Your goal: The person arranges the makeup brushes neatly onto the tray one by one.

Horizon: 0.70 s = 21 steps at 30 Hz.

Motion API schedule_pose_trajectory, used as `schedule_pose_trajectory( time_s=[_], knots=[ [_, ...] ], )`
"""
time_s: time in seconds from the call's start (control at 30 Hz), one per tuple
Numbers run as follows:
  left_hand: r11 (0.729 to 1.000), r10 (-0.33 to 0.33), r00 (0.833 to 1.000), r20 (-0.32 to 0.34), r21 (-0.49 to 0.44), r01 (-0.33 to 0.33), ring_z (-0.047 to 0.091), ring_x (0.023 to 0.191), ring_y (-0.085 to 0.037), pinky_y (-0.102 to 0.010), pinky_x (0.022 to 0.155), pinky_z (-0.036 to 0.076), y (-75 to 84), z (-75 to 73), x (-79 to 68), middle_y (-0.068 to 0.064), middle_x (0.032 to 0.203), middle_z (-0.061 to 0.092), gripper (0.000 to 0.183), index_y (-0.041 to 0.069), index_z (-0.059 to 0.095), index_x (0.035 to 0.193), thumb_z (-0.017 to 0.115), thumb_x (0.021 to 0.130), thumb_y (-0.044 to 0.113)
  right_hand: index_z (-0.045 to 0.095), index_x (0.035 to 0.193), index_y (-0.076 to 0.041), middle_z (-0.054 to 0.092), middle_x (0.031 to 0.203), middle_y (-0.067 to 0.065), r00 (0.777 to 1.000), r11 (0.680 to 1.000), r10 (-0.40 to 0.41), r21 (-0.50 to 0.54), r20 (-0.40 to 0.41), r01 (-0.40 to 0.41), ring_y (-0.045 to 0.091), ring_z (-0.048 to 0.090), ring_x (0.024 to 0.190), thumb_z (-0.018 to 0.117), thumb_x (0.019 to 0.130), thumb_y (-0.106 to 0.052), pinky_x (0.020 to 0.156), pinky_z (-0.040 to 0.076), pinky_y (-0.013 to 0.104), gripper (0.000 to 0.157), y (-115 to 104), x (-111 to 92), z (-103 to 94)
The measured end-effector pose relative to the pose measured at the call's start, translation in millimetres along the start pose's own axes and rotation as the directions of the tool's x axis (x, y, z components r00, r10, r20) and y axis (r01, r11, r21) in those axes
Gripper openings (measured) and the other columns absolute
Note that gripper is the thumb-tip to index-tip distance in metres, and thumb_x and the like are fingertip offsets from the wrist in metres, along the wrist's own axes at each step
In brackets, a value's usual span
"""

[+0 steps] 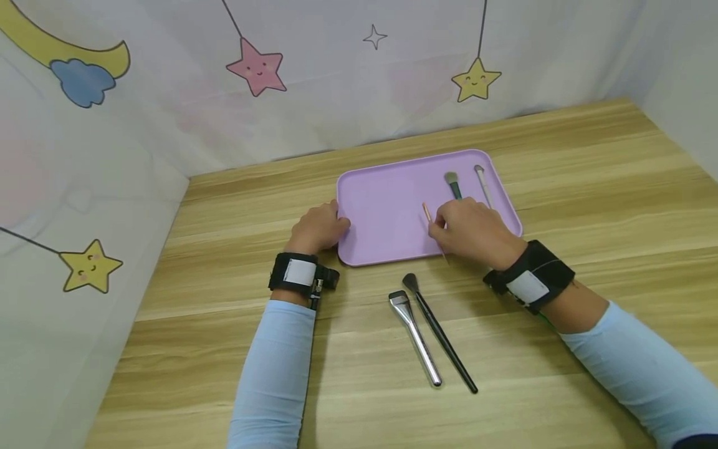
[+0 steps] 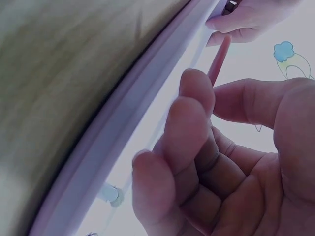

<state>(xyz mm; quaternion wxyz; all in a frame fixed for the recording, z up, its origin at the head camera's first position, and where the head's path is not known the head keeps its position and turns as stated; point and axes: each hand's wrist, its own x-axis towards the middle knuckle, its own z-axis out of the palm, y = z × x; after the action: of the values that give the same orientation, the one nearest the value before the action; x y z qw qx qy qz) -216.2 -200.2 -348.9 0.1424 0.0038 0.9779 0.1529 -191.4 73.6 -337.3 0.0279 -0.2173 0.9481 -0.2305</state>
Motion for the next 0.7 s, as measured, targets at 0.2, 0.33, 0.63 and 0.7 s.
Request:
schedule_pose_trajectory(
  time_s=[0.2, 0.33, 0.63, 0.7],
  knots=[
    [1.0, -0.002, 1.0, -0.01, 0.0, 0.002, 0.052, 0.079, -0.025, -0.037, 0.061, 0.042, -0.6, 1.0, 1.1, -0.014, 0.097, 0.053, 0.044, 0.002, 0.044, 0.125, 0.042, 0.091, 0.03, 0.065, 0.073, -0.01, 0.056, 0.063, 0.004, 1.0, 1.0, 0.005, -0.006, -0.007, -0.005, 0.016, 0.047, 0.049, 0.052, 0.082, -0.019, 0.041, 0.037, 0.032, 0.018, -0.4, 5.3, -0.6],
    [1.0, -0.003, 1.0, -0.014, 0.012, 0.003, 0.052, 0.079, -0.025, -0.038, 0.061, 0.042, -0.2, 0.7, 1.3, -0.013, 0.096, 0.053, 0.042, 0.003, 0.045, 0.123, 0.041, 0.09, 0.03, 0.065, 0.072, -0.01, 0.056, 0.063, 0.004, 1.0, 1.0, 0.013, -0.009, 0.001, -0.013, 0.017, 0.048, 0.05, 0.052, 0.082, -0.02, 0.042, 0.038, 0.033, 0.02, 1.4, 7.1, -0.4],
    [1.0, 0.0, 1.0, -0.009, 0.02, 0.0, 0.053, 0.079, -0.025, -0.037, 0.061, 0.042, -0.1, 0.5, 1.4, -0.013, 0.096, 0.054, 0.043, 0.003, 0.045, 0.124, 0.041, 0.09, 0.03, 0.063, 0.066, -0.012, 0.053, 0.056, 0.003, 0.999, 0.999, 0.03, -0.013, 0.022, -0.03, 0.017, 0.047, 0.047, 0.05, 0.083, -0.019, 0.039, 0.036, 0.031, 0.023, 4.0, 8.8, -0.4],
    [1.0, -0.003, 1.0, -0.008, 0.02, 0.003, 0.053, 0.079, -0.025, -0.037, 0.061, 0.042, -0.4, 0.9, 1.8, -0.013, 0.096, 0.053, 0.044, 0.003, 0.044, 0.125, 0.041, 0.09, 0.03, 0.063, 0.065, -0.012, 0.053, 0.055, 0.004, 0.999, 0.999, 0.038, -0.015, 0.025, -0.037, 0.017, 0.047, 0.047, 0.051, 0.083, -0.02, 0.039, 0.036, 0.031, 0.024, 4.3, 9.5, -0.6]
  ],
)
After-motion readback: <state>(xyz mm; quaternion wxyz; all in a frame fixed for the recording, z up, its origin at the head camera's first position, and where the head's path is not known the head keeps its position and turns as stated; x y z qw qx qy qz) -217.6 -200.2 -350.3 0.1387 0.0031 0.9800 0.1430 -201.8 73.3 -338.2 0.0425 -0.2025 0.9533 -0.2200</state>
